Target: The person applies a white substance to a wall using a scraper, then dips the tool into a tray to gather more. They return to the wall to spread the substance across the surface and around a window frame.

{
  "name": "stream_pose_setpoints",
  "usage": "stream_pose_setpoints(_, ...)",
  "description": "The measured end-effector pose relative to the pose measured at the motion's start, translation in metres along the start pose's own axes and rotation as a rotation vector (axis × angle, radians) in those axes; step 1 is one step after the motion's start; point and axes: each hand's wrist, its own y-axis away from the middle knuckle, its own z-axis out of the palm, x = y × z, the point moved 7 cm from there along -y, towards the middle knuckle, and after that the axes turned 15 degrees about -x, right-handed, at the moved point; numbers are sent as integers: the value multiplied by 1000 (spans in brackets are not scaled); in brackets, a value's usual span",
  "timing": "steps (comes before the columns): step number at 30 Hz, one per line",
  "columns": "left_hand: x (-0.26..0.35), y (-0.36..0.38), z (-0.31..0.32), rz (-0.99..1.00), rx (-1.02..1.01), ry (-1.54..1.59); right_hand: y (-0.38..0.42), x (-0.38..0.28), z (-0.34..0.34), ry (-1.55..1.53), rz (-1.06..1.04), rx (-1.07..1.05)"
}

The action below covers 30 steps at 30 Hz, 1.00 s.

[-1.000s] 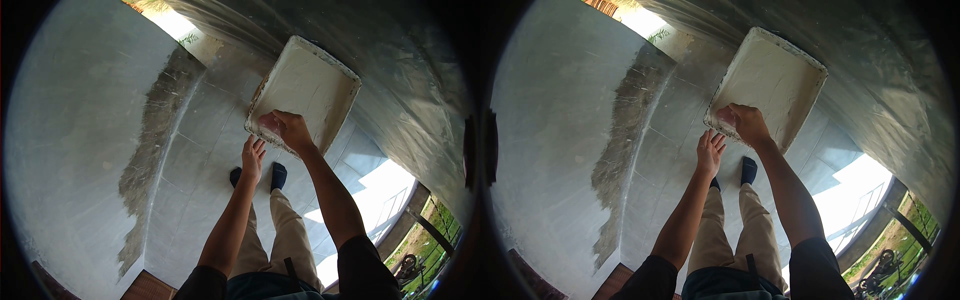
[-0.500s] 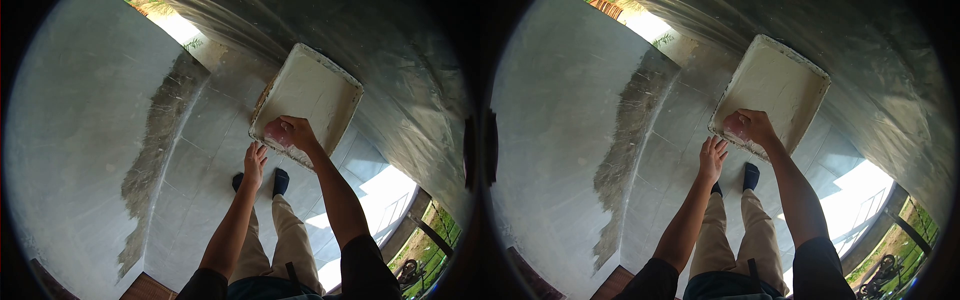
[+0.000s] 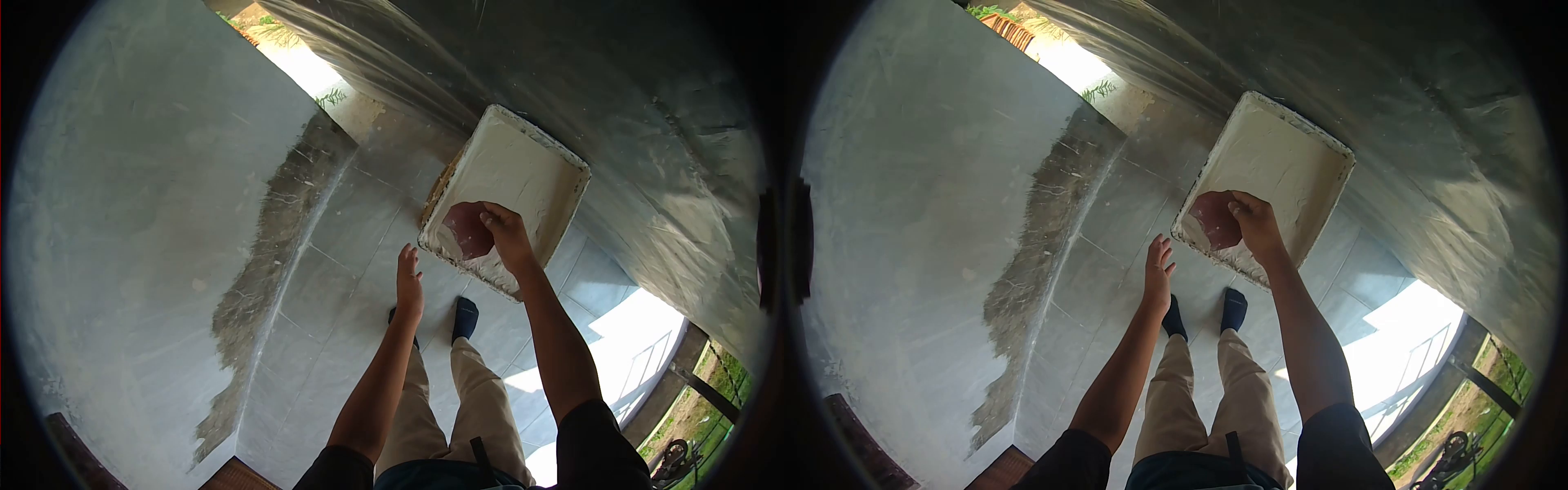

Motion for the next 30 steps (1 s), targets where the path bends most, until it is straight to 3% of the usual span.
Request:
stream_pose_setpoints(2, 21, 0, -8, 73, 9, -95, -2, -14, 10, -273, 25, -8)
stream_pose_setpoints(6, 91, 6, -20, 272, 55, -174, -13, -65, 37, -461, -46, -65)
stream_pose_setpoints(11, 185, 33, -29, 565, 214, -322, -22, -134, 87, -583, -133, -150)
stream_pose_setpoints(13, 238, 53, -41, 695, 288, -564, -26, -170, 121, -660, -74, -187)
stream_pose_setpoints(16, 291, 80, -54, 784, 366, -664, -32, -202, 156, -734, -76, -294)
stream_pose_setpoints(30, 515, 265, -166, 1129, 694, -976, -26, -439, 351, -632, -383, -588)
